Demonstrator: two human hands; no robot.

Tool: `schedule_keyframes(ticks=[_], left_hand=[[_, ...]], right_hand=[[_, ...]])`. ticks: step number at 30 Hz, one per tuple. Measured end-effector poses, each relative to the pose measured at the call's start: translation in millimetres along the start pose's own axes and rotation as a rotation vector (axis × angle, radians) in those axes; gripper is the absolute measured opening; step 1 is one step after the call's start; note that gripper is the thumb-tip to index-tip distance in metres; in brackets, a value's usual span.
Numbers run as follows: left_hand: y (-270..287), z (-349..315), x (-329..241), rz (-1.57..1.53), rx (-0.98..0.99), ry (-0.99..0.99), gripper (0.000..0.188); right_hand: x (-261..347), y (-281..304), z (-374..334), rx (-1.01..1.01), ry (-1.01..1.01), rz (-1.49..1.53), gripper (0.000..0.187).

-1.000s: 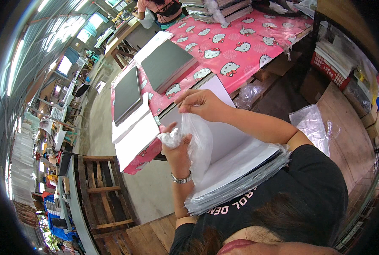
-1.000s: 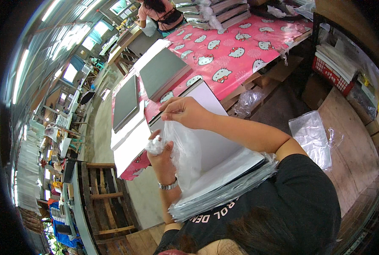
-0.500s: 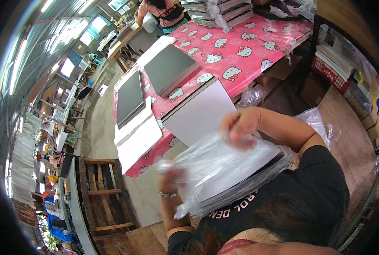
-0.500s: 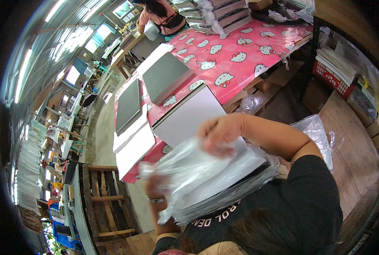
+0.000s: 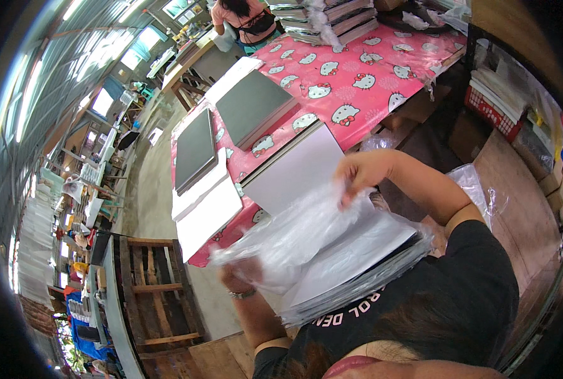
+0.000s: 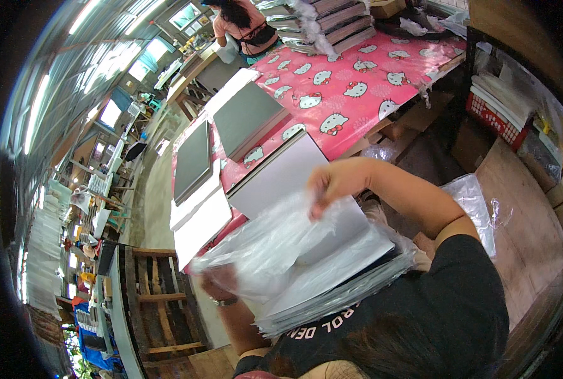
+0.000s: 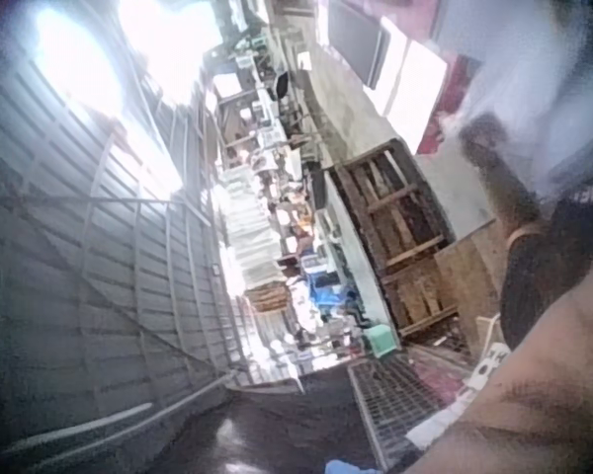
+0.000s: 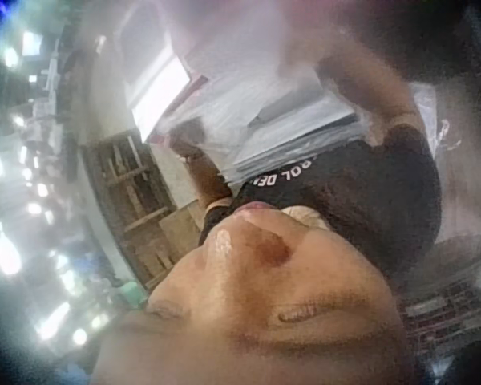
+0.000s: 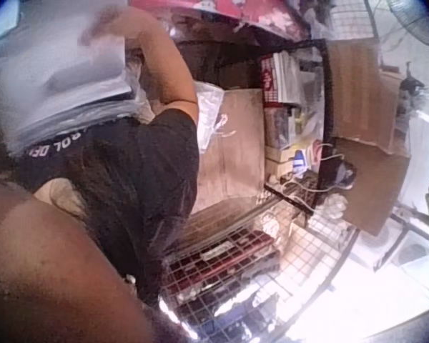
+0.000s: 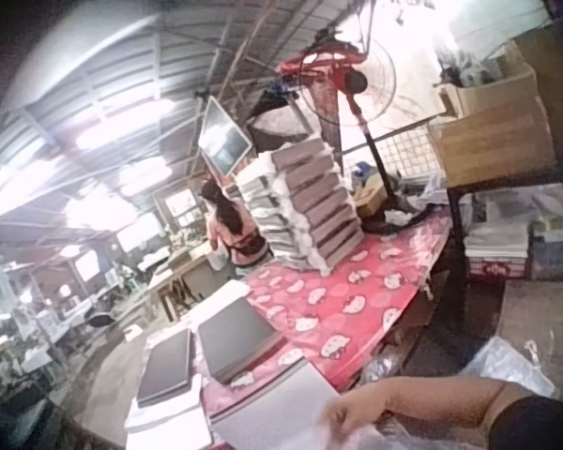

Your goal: The person places black books into clear plastic bags by hand and stacks them on a table.

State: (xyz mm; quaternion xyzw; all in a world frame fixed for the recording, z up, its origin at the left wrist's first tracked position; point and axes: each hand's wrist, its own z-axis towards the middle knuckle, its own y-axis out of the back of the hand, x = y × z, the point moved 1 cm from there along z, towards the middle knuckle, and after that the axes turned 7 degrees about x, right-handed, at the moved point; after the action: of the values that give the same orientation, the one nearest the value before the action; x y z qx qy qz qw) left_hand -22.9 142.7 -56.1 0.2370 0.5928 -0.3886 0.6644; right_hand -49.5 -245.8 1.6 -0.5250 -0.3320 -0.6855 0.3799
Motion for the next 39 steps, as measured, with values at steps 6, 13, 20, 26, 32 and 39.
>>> schedule_keyframes(ticks=[6, 13, 20, 26, 32, 39], left_hand=[[-41.7, 26.9, -2.5, 0.087, -0.077, 0.111, 0.029], [-2.5, 14.5, 20.9, -0.443, -0.025, -0.028, 0.026], [44.6, 47.9, 11.9, -0.355, -0.010, 0.000, 0.046], [40.8, 114.3, 14.6, 0.511, -0.778, -0.072, 0.038], [-36.3, 95.4, 10.5, 1.024, -0.705, 0.012, 0.058], [-58.4, 28.1, -30.6, 0.733, -0.748, 0.039, 0.022]], right_hand=[[-14.7, 2.1, -7.1, -0.512, 0.165, 0.543, 0.025], [-11.6, 14.7, -23.1, -0.345, 0.209, 0.276, 0.018], [5.5, 28.9, -21.6, -0.595, 0.215, 0.302, 0.030], [-35.5, 49.1, -6.9, -1.070, -0.065, -0.813, 0.053], [-39.1, -2.7, -18.7, -1.163, -0.151, -1.295, 0.049], [5.5, -25.0, -50.8, -0.775, -0.155, -0.074, 0.016]])
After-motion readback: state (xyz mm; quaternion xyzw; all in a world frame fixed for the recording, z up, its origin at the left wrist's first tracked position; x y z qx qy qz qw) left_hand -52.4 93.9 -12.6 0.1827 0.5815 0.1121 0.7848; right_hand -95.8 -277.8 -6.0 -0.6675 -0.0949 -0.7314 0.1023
